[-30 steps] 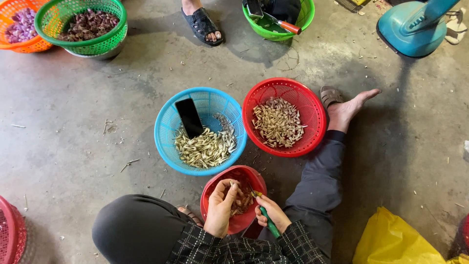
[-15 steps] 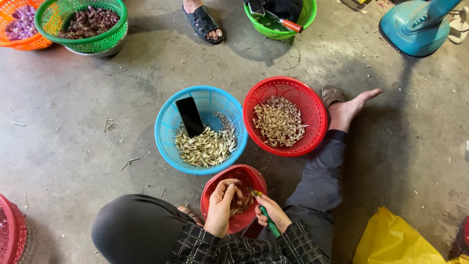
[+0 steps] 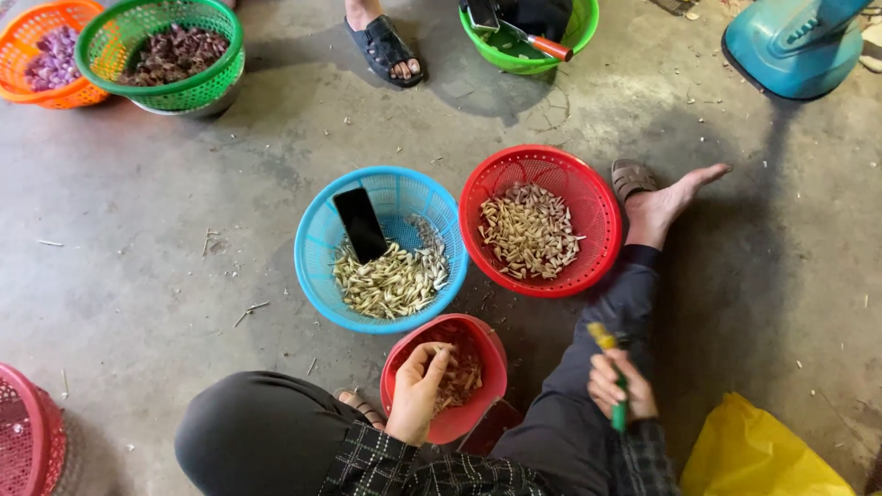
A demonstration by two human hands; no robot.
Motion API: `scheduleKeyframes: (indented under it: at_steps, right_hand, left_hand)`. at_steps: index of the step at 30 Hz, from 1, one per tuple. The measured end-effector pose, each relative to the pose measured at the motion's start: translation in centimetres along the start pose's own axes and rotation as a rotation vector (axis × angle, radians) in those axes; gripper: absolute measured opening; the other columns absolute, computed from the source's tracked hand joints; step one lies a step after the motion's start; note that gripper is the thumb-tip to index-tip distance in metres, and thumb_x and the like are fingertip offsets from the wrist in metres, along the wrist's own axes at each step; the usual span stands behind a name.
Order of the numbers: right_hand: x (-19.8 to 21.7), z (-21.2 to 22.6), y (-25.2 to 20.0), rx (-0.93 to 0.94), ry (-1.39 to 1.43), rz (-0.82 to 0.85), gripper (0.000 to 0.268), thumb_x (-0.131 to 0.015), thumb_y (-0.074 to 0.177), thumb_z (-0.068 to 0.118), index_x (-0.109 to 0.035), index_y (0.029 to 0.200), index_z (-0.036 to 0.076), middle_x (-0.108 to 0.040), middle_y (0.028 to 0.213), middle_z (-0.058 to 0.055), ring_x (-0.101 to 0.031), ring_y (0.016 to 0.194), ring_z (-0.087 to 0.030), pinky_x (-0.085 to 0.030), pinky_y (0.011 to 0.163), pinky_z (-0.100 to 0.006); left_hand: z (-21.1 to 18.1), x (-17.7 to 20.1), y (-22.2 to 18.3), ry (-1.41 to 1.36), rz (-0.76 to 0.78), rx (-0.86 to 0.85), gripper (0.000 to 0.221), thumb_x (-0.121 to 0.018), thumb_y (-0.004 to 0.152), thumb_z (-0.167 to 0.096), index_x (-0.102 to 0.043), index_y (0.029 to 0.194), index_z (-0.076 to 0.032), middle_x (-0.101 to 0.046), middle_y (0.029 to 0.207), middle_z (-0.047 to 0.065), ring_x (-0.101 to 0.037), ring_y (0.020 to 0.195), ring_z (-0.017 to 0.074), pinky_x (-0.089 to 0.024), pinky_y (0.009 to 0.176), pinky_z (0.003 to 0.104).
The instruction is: Trimming and sorting agricultural bulbs into baskets using a small knife
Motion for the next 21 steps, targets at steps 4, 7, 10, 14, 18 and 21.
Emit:
scheduleKeyframes:
  at_steps: [4, 7, 10, 14, 18, 21]
  right_hand:
    - [18.7, -5.2, -7.5, -0.420, 0.075, 0.338, 0.059, -0.060, 0.079, 0.048, -0.041, 0.124, 0.016, -0.052, 0.088, -0.010, -0.053, 0.060, -0.017, -0.044, 0.054, -0.031]
    - [26.2, -6.6, -16.0, -0.753, 0.113, 0.731, 0.019, -0.062, 0.104, 0.024, -0.049, 0.103, 0.011, -0.053, 0.068, -0.001, -0.053, 0.051, -0.008, -0.037, 0.044, -0.020]
    - [25.4, -5.9, -16.5, -0.712, 0.146, 0.726, 0.018, -0.053, 0.110, 0.025, -0.050, 0.117, 0.009, -0.057, 0.079, -0.003, -0.052, 0.054, -0.007, -0.041, 0.045, -0.019]
    - [24.8, -5.5, -16.9, -0.730, 0.168, 0.737, 0.025, -0.051, 0.112, 0.025, -0.051, 0.131, 0.009, -0.054, 0.081, -0.004, -0.048, 0.055, -0.007, -0.038, 0.046, -0.020]
    - [24.7, -5.7, -16.9, -0.716, 0.154, 0.715, 0.027, -0.050, 0.112, 0.025, -0.049, 0.133, 0.007, -0.053, 0.080, -0.004, -0.046, 0.055, -0.007, -0.038, 0.047, -0.020]
    - [24.6, -5.9, -16.8, -0.731, 0.161, 0.728, 0.027, -0.050, 0.113, 0.025, -0.049, 0.133, 0.008, -0.053, 0.081, -0.004, -0.046, 0.056, -0.007, -0.038, 0.048, -0.020]
  left_hand:
    - [1.6, -0.9, 0.3, 0.114, 0.095, 0.129, 0.036, -0.056, 0.101, -0.009, -0.067, 0.133, 0.002, -0.074, 0.107, 0.012, -0.063, 0.084, 0.0145, -0.052, 0.070, 0.025]
    - [0.9, -1.5, 0.3, 0.030, 0.135, 0.159, 0.043, -0.052, 0.101, -0.009, -0.056, 0.143, 0.002, -0.074, 0.121, 0.016, -0.066, 0.088, 0.0153, -0.056, 0.072, 0.025]
    - [0.5, -2.0, 0.0, -0.061, 0.163, 0.153, 0.042, -0.048, 0.103, -0.009, -0.050, 0.143, 0.004, -0.070, 0.129, 0.020, -0.066, 0.091, 0.0169, -0.058, 0.078, 0.028]
    - [-0.3, -2.9, -0.7, -0.178, 0.207, 0.164, 0.040, -0.043, 0.106, -0.013, -0.047, 0.141, 0.006, -0.067, 0.132, 0.022, -0.065, 0.093, 0.0210, -0.056, 0.078, 0.031]
    - [0.3, -2.3, -0.6, -0.231, 0.201, 0.159, 0.040, -0.042, 0.107, -0.015, -0.049, 0.140, 0.007, -0.067, 0.130, 0.022, -0.065, 0.093, 0.0216, -0.056, 0.081, 0.032]
    - [0.2, -2.0, -0.2, -0.162, 0.190, 0.148, 0.036, -0.046, 0.106, -0.013, -0.055, 0.134, 0.007, -0.071, 0.123, 0.022, -0.067, 0.092, 0.0219, -0.059, 0.086, 0.033]
Point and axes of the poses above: each hand's wrist, its own y-axis towards the middle knuckle, its own x-axis out of the back of the hand, z = x × y, the point moved 6 cm from there along y, towards the middle knuckle
